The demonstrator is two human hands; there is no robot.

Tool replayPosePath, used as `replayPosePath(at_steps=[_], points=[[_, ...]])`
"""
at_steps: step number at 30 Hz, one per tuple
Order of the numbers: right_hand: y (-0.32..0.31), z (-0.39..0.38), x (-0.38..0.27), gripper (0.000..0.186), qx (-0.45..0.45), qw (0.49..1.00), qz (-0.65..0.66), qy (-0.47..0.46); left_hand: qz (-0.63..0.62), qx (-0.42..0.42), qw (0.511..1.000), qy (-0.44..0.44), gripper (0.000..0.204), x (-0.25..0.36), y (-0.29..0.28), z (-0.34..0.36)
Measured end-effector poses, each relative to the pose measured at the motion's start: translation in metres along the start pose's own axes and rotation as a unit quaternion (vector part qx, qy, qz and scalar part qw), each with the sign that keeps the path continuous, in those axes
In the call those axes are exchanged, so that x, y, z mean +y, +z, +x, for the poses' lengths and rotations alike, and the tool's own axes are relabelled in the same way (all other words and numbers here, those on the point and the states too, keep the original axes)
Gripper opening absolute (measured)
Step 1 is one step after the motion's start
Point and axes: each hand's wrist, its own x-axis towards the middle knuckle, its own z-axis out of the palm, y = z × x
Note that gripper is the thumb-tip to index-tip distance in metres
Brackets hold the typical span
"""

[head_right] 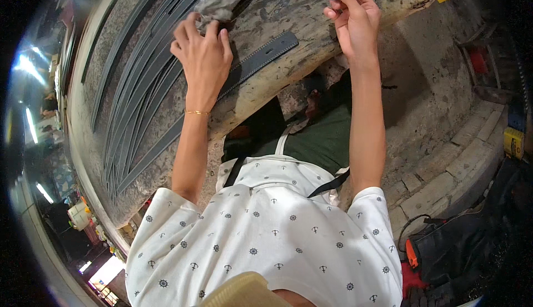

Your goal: The recorder is applying a liquid adhesive or finish to the ends and edges of leather belt strips using a small applicator.

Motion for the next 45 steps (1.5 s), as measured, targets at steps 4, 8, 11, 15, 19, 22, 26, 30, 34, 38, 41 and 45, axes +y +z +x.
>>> replayPosePath(at_steps=[4, 8, 11, 15, 19, 22, 26, 30, 34, 38, 41, 45], points=[[0.0, 0.0, 0.001, 0.013, -0.016, 1.0, -0.005, 0.001, -0.328, -0.021, 0.933, 0.15, 0.026, 0.016, -0.001, 0.006], [-0.013, 0.004, 0.005, 0.013, 0.003, 1.0, -0.009, 0.015, -0.312, -0.095, 0.93, 0.171, 0.035, 0.034, 0.015, -0.002], [-0.014, 0.005, 0.008, 0.013, -0.008, 1.0, -0.012, 0.006, -0.31, -0.084, 0.932, 0.168, 0.038, 0.035, 0.017, -0.004], [-0.016, 0.007, 0.005, 0.014, -0.007, 1.0, -0.015, 0.004, -0.319, -0.08, 0.929, 0.169, 0.039, 0.036, 0.017, -0.004], [-0.016, 0.008, 0.005, 0.016, -0.019, 1.0, -0.016, 0.001, -0.317, -0.08, 0.93, 0.169, 0.039, 0.036, 0.015, -0.004], [-0.013, 0.005, 0.005, 0.016, 0.002, 1.0, -0.022, 0.008, -0.321, -0.08, 0.93, 0.161, 0.043, 0.037, 0.014, -0.004], [-0.012, 0.004, 0.005, 0.016, -0.002, 1.0, -0.025, 0.004, -0.291, -0.085, 0.926, 0.223, 0.053, 0.037, 0.009, -0.004], [-0.014, 0.004, 0.006, 0.015, -0.012, 1.0, -0.023, 0.006, -0.297, -0.083, 0.924, 0.227, 0.055, 0.036, 0.011, -0.006], [-0.012, 0.004, 0.005, 0.015, -0.013, 0.999, -0.032, 0.001, -0.295, -0.074, 0.923, 0.238, 0.053, 0.036, 0.01, -0.005], [-0.008, 0.004, 0.005, 0.014, -0.014, 1.0, -0.024, 0.005, -0.336, -0.073, 0.921, 0.181, 0.037, 0.042, 0.006, -0.005], [-0.004, 0.004, 0.004, 0.014, 0.018, 0.999, -0.031, 0.011, -0.34, -0.079, 0.927, 0.135, 0.028, 0.043, 0.0, -0.005], [-0.01, 0.003, 0.006, 0.014, 0.004, 1.0, -0.028, 0.006, -0.416, -0.19, 0.889, 0.031, 0.025, 0.04, -0.018, 0.005]])
